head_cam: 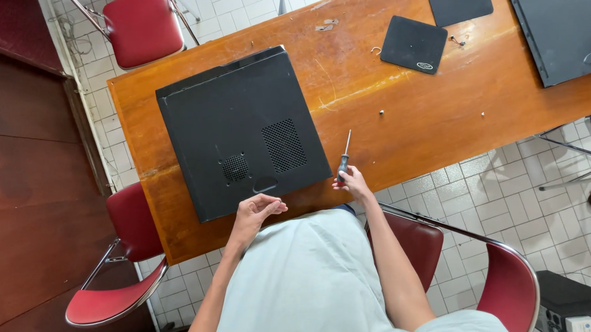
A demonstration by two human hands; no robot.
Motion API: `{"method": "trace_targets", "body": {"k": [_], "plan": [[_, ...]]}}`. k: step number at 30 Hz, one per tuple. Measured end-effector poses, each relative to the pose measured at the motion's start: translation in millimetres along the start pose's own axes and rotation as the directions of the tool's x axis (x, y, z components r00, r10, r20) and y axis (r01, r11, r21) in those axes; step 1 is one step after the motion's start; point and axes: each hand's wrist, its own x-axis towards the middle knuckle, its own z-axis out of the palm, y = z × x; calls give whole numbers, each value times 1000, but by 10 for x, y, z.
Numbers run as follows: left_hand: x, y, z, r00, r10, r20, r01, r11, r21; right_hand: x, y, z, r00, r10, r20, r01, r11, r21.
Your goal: Attaching the side panel to a computer case, securing it with a screw, and performing a final visual inspection of the exterior from multiple angles.
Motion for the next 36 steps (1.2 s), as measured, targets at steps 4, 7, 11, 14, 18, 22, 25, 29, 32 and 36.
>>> {"method": "trace_targets", "body": {"k": [4, 7, 11, 14, 18, 22, 25, 29, 32, 36], "plan": [[215, -78, 100, 1000, 14, 12, -13, 995, -101, -398, -173, -217, 996, 87, 32, -90, 985, 145], [341, -36, 212, 999, 20, 31, -14, 987, -159, -599, -228, -400, 995, 89, -42, -85, 992, 95], [450, 1, 386, 998, 43, 49, -32, 981, -192, -1252, -714, -457, 995, -75, -64, 66, 988, -139], [551, 14, 510, 996, 76, 54, -63, 975, -215, -1877, -1295, -404, 983, -183, 7, 172, 907, -385], [643, 33, 639, 992, 94, 88, -68, 962, -263, -2518, -1818, -246, 977, -207, 56, 195, 746, -637], [550, 103, 781, 985, 90, 147, -46, 960, -277, -2703, -1988, -191, 980, -174, 94, 191, 710, -677], [444, 54, 880, 981, 67, 180, -6, 947, -321, -2748, -1945, -238, 975, -171, 143, 221, 656, -722], [350, -49, 987, 983, 66, 169, 4, 922, -387, -2831, -1901, -276, 975, -159, 153, 220, 635, -741], [287, -127, 1052, 983, 68, 172, 12, 904, -428, -2888, -1806, -329, 972, -184, 148, 232, 627, -743], [232, -162, 1123, 978, 72, 197, 18, 907, -421, -2955, -1664, -390, 966, -220, 132, 244, 631, -736]]}}
